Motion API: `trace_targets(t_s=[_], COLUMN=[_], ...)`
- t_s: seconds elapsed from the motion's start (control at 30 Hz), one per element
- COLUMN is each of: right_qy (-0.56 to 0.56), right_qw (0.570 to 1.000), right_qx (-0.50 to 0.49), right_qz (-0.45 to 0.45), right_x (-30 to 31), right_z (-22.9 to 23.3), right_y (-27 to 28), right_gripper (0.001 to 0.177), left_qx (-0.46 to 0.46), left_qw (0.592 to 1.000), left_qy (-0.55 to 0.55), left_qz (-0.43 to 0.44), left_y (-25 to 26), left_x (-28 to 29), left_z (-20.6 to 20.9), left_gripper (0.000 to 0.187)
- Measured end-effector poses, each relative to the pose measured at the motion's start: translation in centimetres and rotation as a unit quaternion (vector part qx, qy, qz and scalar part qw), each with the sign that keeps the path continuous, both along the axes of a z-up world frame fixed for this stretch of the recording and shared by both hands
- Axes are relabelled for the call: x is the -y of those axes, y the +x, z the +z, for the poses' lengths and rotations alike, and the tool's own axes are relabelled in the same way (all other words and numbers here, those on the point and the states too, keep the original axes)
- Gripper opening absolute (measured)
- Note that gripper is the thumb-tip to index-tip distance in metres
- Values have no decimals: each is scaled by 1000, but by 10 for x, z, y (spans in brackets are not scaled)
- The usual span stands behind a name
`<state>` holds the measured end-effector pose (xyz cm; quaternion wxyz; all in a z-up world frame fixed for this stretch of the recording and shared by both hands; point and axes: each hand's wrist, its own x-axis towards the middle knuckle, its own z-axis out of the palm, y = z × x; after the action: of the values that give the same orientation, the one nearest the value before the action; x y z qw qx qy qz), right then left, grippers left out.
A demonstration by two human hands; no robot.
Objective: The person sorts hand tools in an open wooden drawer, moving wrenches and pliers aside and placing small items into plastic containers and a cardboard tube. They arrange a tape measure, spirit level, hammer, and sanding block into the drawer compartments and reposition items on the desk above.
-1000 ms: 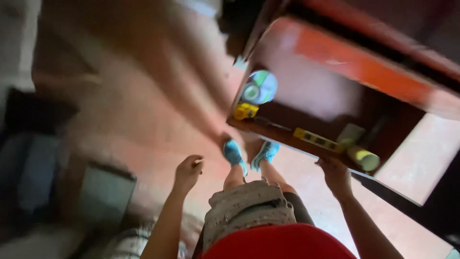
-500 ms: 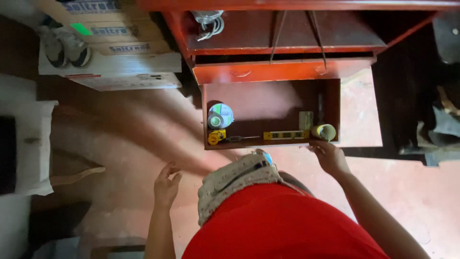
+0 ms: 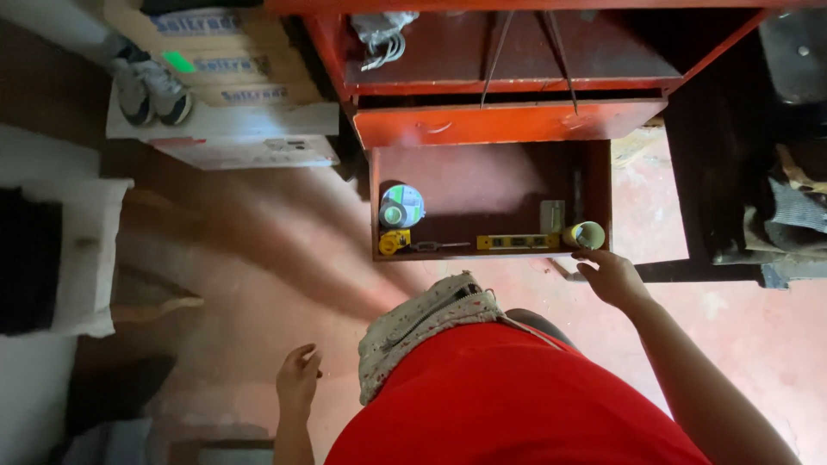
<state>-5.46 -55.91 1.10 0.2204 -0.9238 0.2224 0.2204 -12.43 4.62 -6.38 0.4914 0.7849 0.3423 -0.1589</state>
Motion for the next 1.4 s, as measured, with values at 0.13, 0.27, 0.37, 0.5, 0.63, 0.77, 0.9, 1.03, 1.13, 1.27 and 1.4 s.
trace_targets(t_s=[0.13,0.27,0.37,0.5,0.63,0.77,0.9,1.03,1.13,1.27,1.4], right_qy=[-12,-25,34,135,157,49,35,51,45,-46,-434], right_qw=[998,997,997,990,982,982,959,909,886,896,850], right_qx=[8,-11,46,-1,106,178,277,402,452,415,195], right_qz=[56,69,54,-45,-24,48,49,98,94,147,227], right_x=[28,56,74,85,124,166,144,105,94,98,95], right_z=[-31,-43,-47,-26,-37,-60,-31,-3,-21,-66,-60], right_y=[4,12,4,-9,1,74,175,270,324,366,333], right_gripper=[31,31,32,32,28,44,47,22,19,13,10], left_qx=[9,-117,-112,110,-1,165,226,352,358,316,293], left_qw=[991,985,979,990,998,972,905,832,829,871,880], left_qy=[-40,16,-15,-49,54,56,207,229,252,225,256], left_qz=[128,125,172,78,-12,-157,-296,-362,-347,-302,-273], left_y=[-65,-123,-170,-170,-60,75,236,378,461,495,445], left_x=[5,15,28,53,146,229,316,400,438,471,486], left_z=[-6,-18,-58,-118,-3,60,109,102,39,2,47], left_gripper=[36,32,31,19,40,35,32,43,49,41,32])
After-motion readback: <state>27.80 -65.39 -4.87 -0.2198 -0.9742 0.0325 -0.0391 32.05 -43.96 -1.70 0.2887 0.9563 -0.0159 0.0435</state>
